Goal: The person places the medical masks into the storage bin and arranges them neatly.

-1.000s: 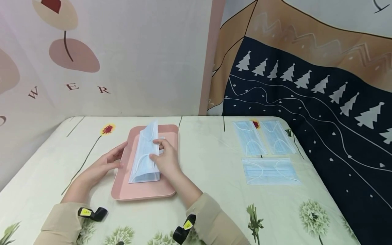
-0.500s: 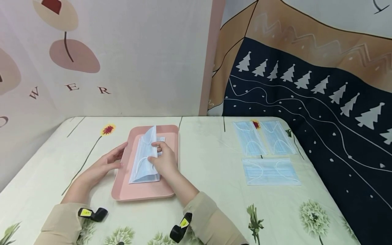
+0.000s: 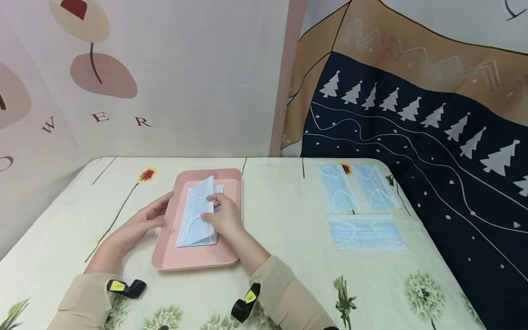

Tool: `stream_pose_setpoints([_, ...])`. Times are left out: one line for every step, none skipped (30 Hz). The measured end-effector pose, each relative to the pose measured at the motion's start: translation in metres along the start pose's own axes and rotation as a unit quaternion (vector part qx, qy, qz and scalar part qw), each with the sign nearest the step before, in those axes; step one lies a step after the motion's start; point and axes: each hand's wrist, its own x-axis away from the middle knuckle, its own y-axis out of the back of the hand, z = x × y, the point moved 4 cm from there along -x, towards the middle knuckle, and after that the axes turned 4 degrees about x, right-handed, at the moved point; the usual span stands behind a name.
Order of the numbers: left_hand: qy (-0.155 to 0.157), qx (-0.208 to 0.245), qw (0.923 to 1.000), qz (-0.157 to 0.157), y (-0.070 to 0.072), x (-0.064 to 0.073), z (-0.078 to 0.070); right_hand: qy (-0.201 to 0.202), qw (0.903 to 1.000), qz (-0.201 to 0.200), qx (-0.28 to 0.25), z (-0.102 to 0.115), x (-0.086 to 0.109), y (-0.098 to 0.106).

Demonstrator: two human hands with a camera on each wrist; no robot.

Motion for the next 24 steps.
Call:
stream_pose_setpoints([0.0, 0.0, 1.0, -0.001, 0.0001, 0.0, 0.0002, -0.001, 1.0, 0.005, 0.003, 0.0, 0.0, 0.0])
stream_pose_setpoints([-0.002, 0.001, 1.0, -0.001, 0.0002, 0.0001, 0.0001, -0.003, 0.9999, 0.009, 0.008, 0.0001, 0.0, 0.0002])
stream_pose_setpoints([-0.002, 0.0, 1.0, -0.001, 0.0003, 0.0002, 0.0001, -0.005, 0.9998, 0.013, 0.014, -0.0001, 0.0001, 0.0001])
stream_pose_setpoints([-0.002, 0.0, 1.0, -0.001, 0.0002, 0.0002, 0.0, -0.008, 0.9996, 0.018, 0.019, -0.0003, 0.0002, -0.0002])
stream_pose_setpoints([-0.002, 0.0, 1.0, -0.001, 0.0001, 0.0002, -0.0001, -0.01, 0.9994, 0.021, 0.027, -0.0007, 0.0005, -0.0006])
stream_pose_setpoints([-0.001, -0.001, 1.0, -0.001, 0.0, 0.0002, -0.0002, -0.013, 0.9989, 0.024, 0.037, -0.0011, 0.0008, -0.0011])
stream_pose_setpoints([-0.001, -0.001, 1.0, -0.002, -0.0001, 0.0001, -0.0004, -0.014, 0.9985, 0.027, 0.046, -0.0014, 0.0011, -0.0014])
stream_pose_setpoints([-0.001, -0.002, 1.0, -0.002, -0.0003, 0.0, -0.0006, -0.014, 0.9979, 0.029, 0.057, -0.0016, 0.0015, -0.0017])
stream_pose_setpoints([0.001, -0.003, 1.0, -0.002, -0.0004, 0.0, -0.0009, -0.014, 0.9971, 0.031, 0.068, -0.0016, 0.0019, -0.0019])
stream_pose_setpoints([0.001, -0.003, 1.0, -0.002, -0.0006, 0.0, -0.001, -0.013, 0.9964, 0.033, 0.077, -0.0017, 0.0023, -0.0021])
stream_pose_setpoints([0.002, -0.005, 1.0, -0.002, -0.0007, 0.0, -0.001, -0.011, 0.9954, 0.035, 0.089, -0.0018, 0.0027, -0.0024])
stream_pose_setpoints([0.001, -0.005, 1.0, -0.002, -0.0007, -0.0001, -0.0011, -0.008, 0.9943, 0.036, 0.1, -0.0018, 0.0031, -0.0025])
stream_pose_setpoints([0.0, -0.004, 1.0, -0.001, -0.0007, -0.0002, -0.0012, -0.006, 0.9932, 0.038, 0.11, -0.0018, 0.0033, -0.0027])
stream_pose_setpoints([-0.001, -0.004, 1.0, -0.001, -0.0008, -0.0001, -0.0015, -0.005, 0.9918, 0.039, 0.121, -0.0019, 0.0036, -0.0029])
stream_pose_setpoints([-0.002, -0.004, 1.0, -0.001, -0.0008, -0.0002, -0.0016, -0.002, 0.9906, 0.04, 0.131, -0.0019, 0.0038, -0.0031])
stream_pose_setpoints([-0.003, -0.003, 1.0, 0.0, -0.001, -0.0002, -0.0017, 0.001, 0.9895, 0.041, 0.138, -0.0021, 0.0041, -0.0034])
stream_pose_setpoints([-0.003, -0.003, 1.0, -0.001, -0.0011, -0.0002, -0.0018, 0.002, 0.9884, 0.041, 0.146, -0.0022, 0.0043, -0.0035])
stream_pose_setpoints([-0.003, -0.002, 1.0, -0.001, -0.0012, -0.0001, -0.002, 0.002, 0.9875, 0.042, 0.152, -0.0025, 0.0044, -0.0037])
stream_pose_setpoints([-0.002, -0.002, 1.0, -0.001, -0.0013, 0.0, -0.002, 0.001, 0.9869, 0.042, 0.156, -0.0025, 0.0045, -0.0039])
stream_pose_setpoints([-0.001, -0.003, 1.0, -0.002, -0.0014, 0.0001, -0.0021, 0.001, 0.9861, 0.042, 0.161, -0.0026, 0.0045, -0.0041])
stream_pose_setpoints([0.0, -0.005, 1.0, -0.003, -0.0014, 0.0002, -0.0024, 0.0, 0.9854, 0.042, 0.165, -0.0027, 0.0045, -0.0044])
stream_pose_setpoints([0.002, -0.005, 1.0, -0.004, -0.0014, 0.0004, -0.0025, -0.002, 0.9848, 0.042, 0.169, -0.0029, 0.0045, -0.0045])
stream_pose_setpoints([0.003, -0.006, 1.0, -0.005, -0.0013, 0.0006, -0.0026, -0.003, 0.9843, 0.041, 0.172, -0.0029, 0.0044, -0.0048])
stream_pose_setpoints([0.005, -0.007, 1.0, -0.005, -0.0014, 0.0008, -0.0027, -0.003, 0.9838, 0.041, 0.175, -0.003, 0.0045, -0.005])
